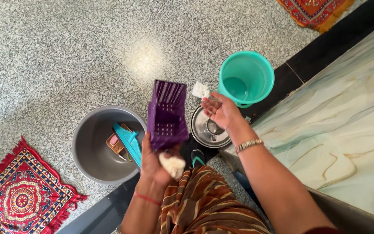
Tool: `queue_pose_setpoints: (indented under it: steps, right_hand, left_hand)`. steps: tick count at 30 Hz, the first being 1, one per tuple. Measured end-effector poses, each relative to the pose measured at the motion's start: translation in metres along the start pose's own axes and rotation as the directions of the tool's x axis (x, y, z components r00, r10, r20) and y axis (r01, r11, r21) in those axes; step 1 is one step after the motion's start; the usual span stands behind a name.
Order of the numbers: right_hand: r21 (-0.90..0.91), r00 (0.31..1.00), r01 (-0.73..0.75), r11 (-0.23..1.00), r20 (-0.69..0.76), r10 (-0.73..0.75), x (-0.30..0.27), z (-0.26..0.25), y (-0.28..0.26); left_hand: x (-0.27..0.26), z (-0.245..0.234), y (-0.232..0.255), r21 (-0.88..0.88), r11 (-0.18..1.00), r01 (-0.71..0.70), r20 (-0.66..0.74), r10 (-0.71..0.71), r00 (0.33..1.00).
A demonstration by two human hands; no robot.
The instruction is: The person cleans a small purple basket and several toothbrushes by wiping them with cotton in a bathroom.
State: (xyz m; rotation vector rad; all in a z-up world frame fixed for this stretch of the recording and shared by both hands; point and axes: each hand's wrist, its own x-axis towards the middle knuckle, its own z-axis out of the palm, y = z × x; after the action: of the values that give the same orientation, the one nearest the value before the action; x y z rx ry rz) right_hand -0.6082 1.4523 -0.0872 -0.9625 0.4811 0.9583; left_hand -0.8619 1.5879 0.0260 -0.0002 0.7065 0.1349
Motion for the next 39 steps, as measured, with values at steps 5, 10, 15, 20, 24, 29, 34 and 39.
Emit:
queue_pose_setpoints:
  steps: [5, 10, 15, 20, 24, 29, 34, 39]
  right_hand:
    - [-0.212, 0.990, 0.035, 0.977, 0.139, -0.006, -0.099, 0.035, 0.033]
    - [-0.524, 0.958, 0.190, 0.830, 0.283, -0.041, -0.165, 0.073, 0.068]
    - [-0.534, 0.912, 0.396, 0.747, 0.324, -0.252, -0.155, 0.066, 0.087]
    - [-0.408, 0.957, 0.280, 0.869, 0.186, -0.221, -0.131, 0.045, 0.072]
    - [-0.309, 0.971, 0.174, 0.935, -0.104, -0.215, -0.112, 0.019, 0.054]
    - [-0.106, 0.886, 0.265, 0.958, -0.364, -0.286, -0.059, -0.050, 0.048]
    - [0.133, 0.700, 0.399, 0.907, -0.684, -0.207, -0.014, -0.093, 0.031]
    - [0.197, 0.512, 0.438, 0.877, -0.856, -0.064, 0.011, -0.103, -0.002]
  left_hand:
    - [0.046, 0.005, 0.003, 0.037, 0.954, -0.297, -0.161, 0.299, 0.941]
    - [0.067, 0.003, 0.012, -0.032, 0.888, -0.459, -0.244, 0.438, 0.865]
    - [0.065, 0.007, 0.002, 0.035, 0.908, -0.418, -0.123, 0.419, 0.900]
    - [0.052, 0.027, -0.010, 0.031, 0.948, -0.317, -0.221, 0.316, 0.923]
    - [0.040, 0.035, -0.015, -0.031, 0.964, -0.264, -0.292, 0.244, 0.925]
    - [0.035, 0.038, -0.027, -0.018, 0.977, -0.214, -0.230, 0.204, 0.951]
    - [0.033, 0.027, -0.047, -0.064, 0.988, -0.143, -0.126, 0.134, 0.983]
    - [0.028, 0.020, -0.060, 0.000, 0.996, -0.084, -0.132, 0.083, 0.988]
